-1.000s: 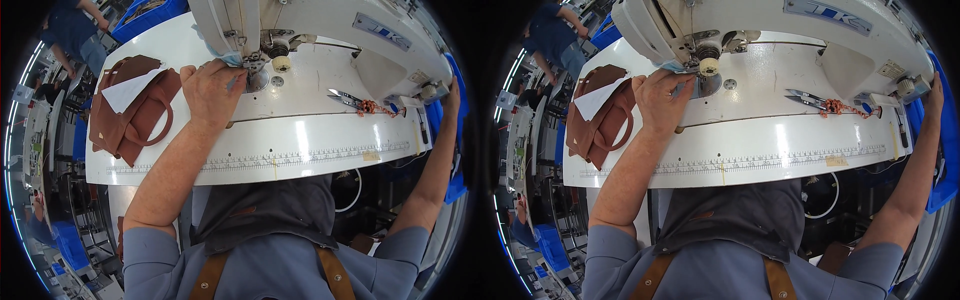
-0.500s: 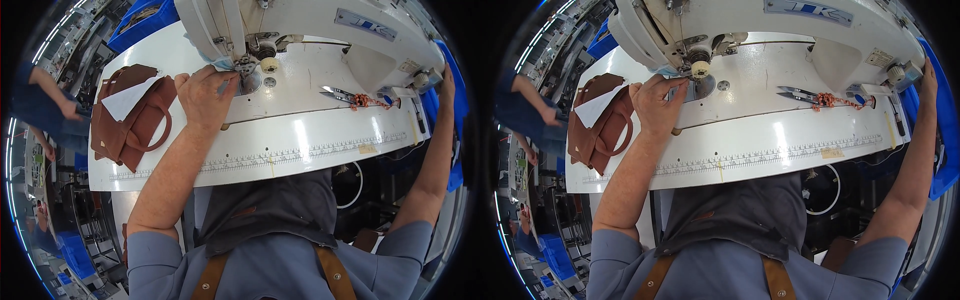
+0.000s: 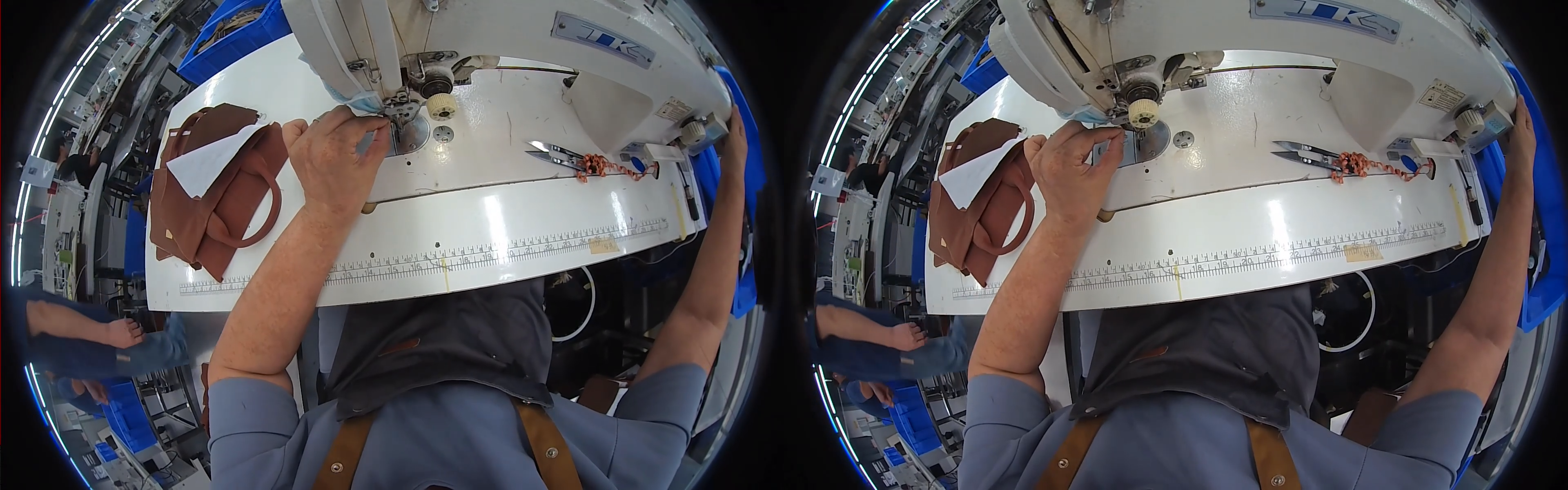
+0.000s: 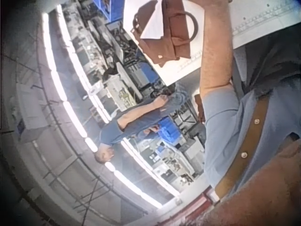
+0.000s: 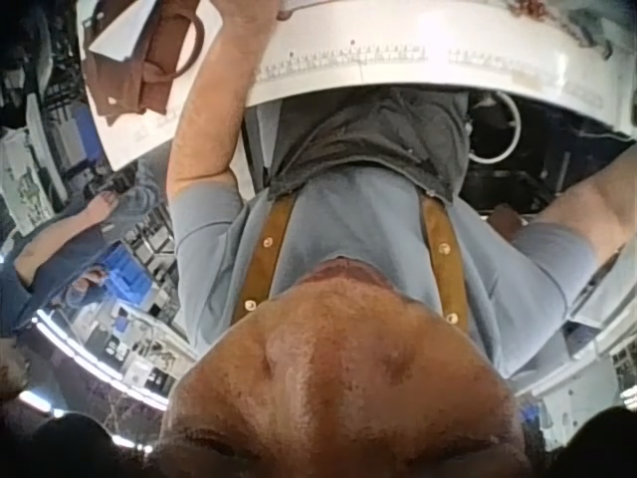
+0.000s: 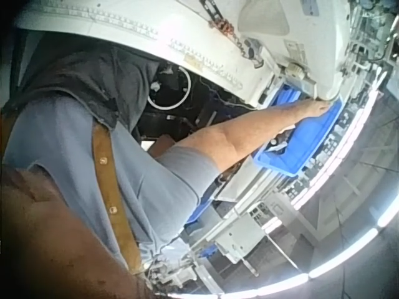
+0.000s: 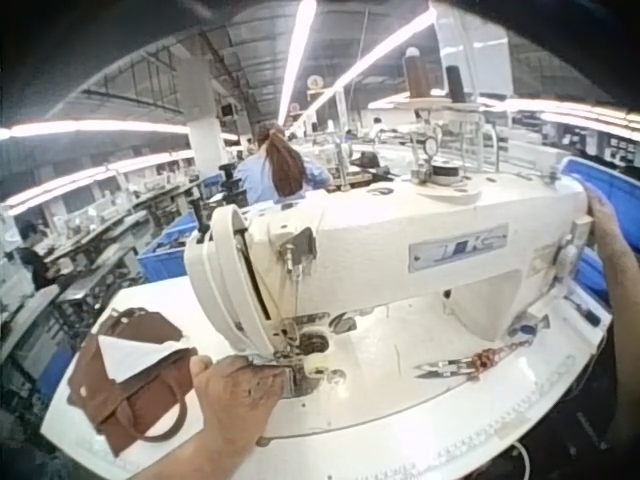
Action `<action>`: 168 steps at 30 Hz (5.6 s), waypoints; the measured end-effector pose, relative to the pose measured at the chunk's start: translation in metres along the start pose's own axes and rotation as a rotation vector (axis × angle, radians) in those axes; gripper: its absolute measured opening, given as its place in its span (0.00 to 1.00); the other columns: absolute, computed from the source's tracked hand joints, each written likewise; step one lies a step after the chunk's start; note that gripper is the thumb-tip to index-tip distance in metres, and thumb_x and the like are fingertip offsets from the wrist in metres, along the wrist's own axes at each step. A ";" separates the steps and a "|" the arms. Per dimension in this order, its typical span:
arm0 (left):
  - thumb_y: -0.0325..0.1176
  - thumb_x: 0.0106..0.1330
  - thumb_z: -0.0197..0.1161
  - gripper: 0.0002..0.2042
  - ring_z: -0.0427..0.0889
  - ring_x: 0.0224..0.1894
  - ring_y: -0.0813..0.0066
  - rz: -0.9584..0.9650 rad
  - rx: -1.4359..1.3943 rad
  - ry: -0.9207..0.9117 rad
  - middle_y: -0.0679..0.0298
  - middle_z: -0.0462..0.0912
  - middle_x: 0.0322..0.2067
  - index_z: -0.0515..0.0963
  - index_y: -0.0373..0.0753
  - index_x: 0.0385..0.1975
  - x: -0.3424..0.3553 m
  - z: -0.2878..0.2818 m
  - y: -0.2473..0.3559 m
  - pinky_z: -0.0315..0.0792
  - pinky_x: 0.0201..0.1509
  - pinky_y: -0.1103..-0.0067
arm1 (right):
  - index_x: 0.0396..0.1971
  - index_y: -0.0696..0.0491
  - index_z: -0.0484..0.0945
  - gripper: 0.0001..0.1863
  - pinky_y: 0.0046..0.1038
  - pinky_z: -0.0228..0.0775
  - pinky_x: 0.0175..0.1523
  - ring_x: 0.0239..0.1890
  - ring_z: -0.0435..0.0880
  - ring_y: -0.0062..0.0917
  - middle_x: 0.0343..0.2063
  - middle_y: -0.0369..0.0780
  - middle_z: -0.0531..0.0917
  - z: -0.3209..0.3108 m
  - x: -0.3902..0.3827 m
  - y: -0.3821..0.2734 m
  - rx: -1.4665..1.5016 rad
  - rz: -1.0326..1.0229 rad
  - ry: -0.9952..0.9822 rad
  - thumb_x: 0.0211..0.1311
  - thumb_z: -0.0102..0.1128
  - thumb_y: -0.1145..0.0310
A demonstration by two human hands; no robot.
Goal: Sewing and assembling various parts of leather bags using an industrial sewing machine.
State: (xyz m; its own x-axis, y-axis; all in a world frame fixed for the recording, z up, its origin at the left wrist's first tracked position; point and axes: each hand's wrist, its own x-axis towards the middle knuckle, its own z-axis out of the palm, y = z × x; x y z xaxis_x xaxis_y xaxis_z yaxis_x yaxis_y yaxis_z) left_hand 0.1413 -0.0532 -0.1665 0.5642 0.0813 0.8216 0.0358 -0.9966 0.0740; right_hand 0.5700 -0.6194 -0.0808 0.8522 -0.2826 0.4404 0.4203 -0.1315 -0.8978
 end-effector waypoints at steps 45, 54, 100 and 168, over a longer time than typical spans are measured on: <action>0.41 0.60 0.72 0.04 0.74 0.24 0.79 -0.054 0.003 -0.129 0.76 0.79 0.20 0.89 0.52 0.30 0.002 0.005 0.000 0.58 0.49 0.69 | 0.26 0.57 0.84 0.18 0.26 0.73 0.33 0.23 0.78 0.21 0.19 0.37 0.82 0.295 -0.400 -0.109 -0.194 0.007 -1.106 0.60 0.69 0.55; 0.41 0.59 0.73 0.04 0.74 0.24 0.78 -0.061 -0.019 -0.119 0.77 0.79 0.19 0.89 0.52 0.29 0.001 0.005 -0.001 0.58 0.48 0.70 | 0.19 0.58 0.81 0.16 0.28 0.74 0.31 0.21 0.82 0.27 0.17 0.40 0.83 0.285 -0.418 -0.114 -0.160 -0.101 -1.040 0.60 0.67 0.62; 0.34 0.54 0.72 0.03 0.79 0.25 0.79 0.529 -0.351 -0.211 0.75 0.84 0.24 0.87 0.48 0.28 -0.013 -0.035 0.038 0.71 0.52 0.72 | 0.36 0.57 0.87 0.06 0.16 0.58 0.25 0.19 0.66 0.07 0.16 0.26 0.75 0.258 -0.376 -0.121 -0.047 0.012 -1.529 0.66 0.68 0.70; 0.31 0.69 0.65 0.06 0.63 0.18 0.90 -0.570 -0.521 -0.597 0.71 0.68 0.12 0.82 0.35 0.35 0.009 -0.035 0.001 0.53 0.21 0.82 | 0.38 0.49 0.89 0.10 0.39 0.76 0.40 0.35 0.85 0.41 0.34 0.42 0.86 0.054 -0.272 -0.023 -1.067 -0.617 -0.492 0.62 0.66 0.62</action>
State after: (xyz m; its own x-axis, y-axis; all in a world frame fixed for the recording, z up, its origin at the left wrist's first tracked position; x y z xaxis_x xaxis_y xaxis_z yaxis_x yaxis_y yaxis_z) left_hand 0.1172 -0.0528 -0.1392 0.9054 0.3870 0.1747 0.1447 -0.6681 0.7299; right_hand 0.3450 -0.4884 -0.1796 0.7295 0.4339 0.5287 0.5198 -0.8542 -0.0162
